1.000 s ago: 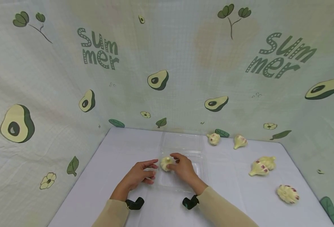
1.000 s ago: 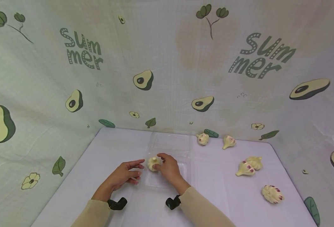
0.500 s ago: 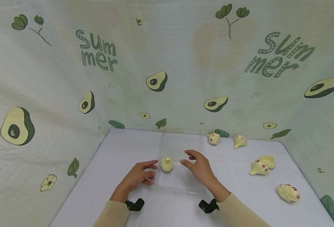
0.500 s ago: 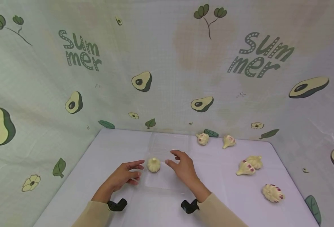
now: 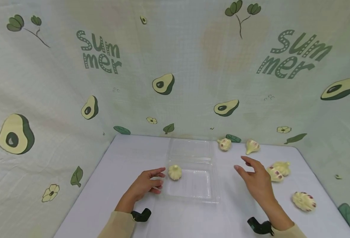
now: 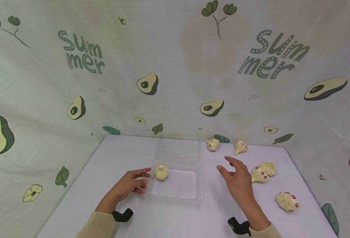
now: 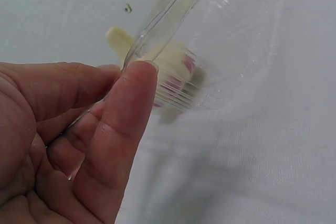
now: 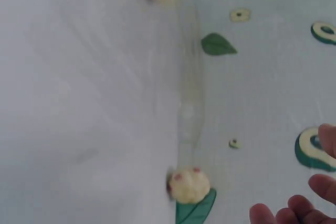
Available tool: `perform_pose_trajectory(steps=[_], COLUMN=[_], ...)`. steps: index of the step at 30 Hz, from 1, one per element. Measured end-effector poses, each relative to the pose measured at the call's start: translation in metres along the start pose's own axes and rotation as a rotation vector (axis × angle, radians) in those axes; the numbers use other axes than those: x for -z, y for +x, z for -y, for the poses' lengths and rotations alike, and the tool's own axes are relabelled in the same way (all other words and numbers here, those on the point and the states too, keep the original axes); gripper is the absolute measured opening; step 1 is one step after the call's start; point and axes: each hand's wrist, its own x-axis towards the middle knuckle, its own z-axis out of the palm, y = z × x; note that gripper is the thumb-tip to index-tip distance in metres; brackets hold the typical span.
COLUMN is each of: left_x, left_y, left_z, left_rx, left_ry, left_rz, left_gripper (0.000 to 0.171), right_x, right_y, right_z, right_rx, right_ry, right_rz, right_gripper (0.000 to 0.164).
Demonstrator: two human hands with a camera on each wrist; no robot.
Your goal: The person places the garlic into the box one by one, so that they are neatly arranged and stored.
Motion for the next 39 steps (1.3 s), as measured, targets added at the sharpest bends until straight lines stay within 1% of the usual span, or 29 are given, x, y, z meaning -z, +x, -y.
perform_pose_trajectory(steps=[4, 7, 10, 15, 19, 24, 28, 31, 35, 39], left_x=[0.0, 0.0, 0.001, 0.002, 0.001, 0.001, 0.001, 0.001, 0.002, 0.001], left_y=[0.0, 0.001, 0.0, -0.001, -0.001, -0.001, -0.001, 0.0, 0.0, 0.001], left_z=[0.001, 0.001, 0.001, 0.001, 0.0, -0.001, -0.001, -0.001, -0.002, -0.001], left_rx=[0.004, 0.003, 0.002, 0.001, 0.002, 0.004, 0.005, 0.005, 0.006, 0.011], left_ry=[0.0, 0.0, 0.002, 0.006, 0.007, 0.015, 0.017, 0.015, 0.013, 0.005], left_rz=[0.001, 0.005, 0.004, 0.001, 0.002, 0.002, 0.002, 0.002, 0.003, 0.003], left_gripper=[0.059, 0.059, 0.059, 0.059, 0.059, 0.059, 0.059, 0.059, 0.059, 0.059], right_x=[0.025, 0.042, 0.056, 0.071, 0.08, 0.09, 0.096, 0.101, 0.103, 0.103], right_y=[-0.006, -0.009, -0.012, -0.016, -0.019, -0.022, -0.024, -0.025, -0.025, -0.026], right_z=[-0.03, -0.053, -0.07, -0.086, -0.095, -0.106, -0.12, -0.136, -0.16, -0.181], right_rx=[-0.054, -0.116, -0.176, -0.274, -0.345, -0.442, -0.533, -0.574, -0.592, -0.576], right_ry=[-0.048, -0.079, -0.11, -0.163, -0.191, -0.203, -0.212, -0.217, -0.214, -0.199], right_rz=[-0.079, -0.113, -0.14, -0.154, -0.175, -0.188, -0.169, -0.123, -0.041, 0.026], right_gripper=[0.06, 0.063, 0.064, 0.067, 0.071, 0.079, 0.087, 0.096, 0.105, 0.108])
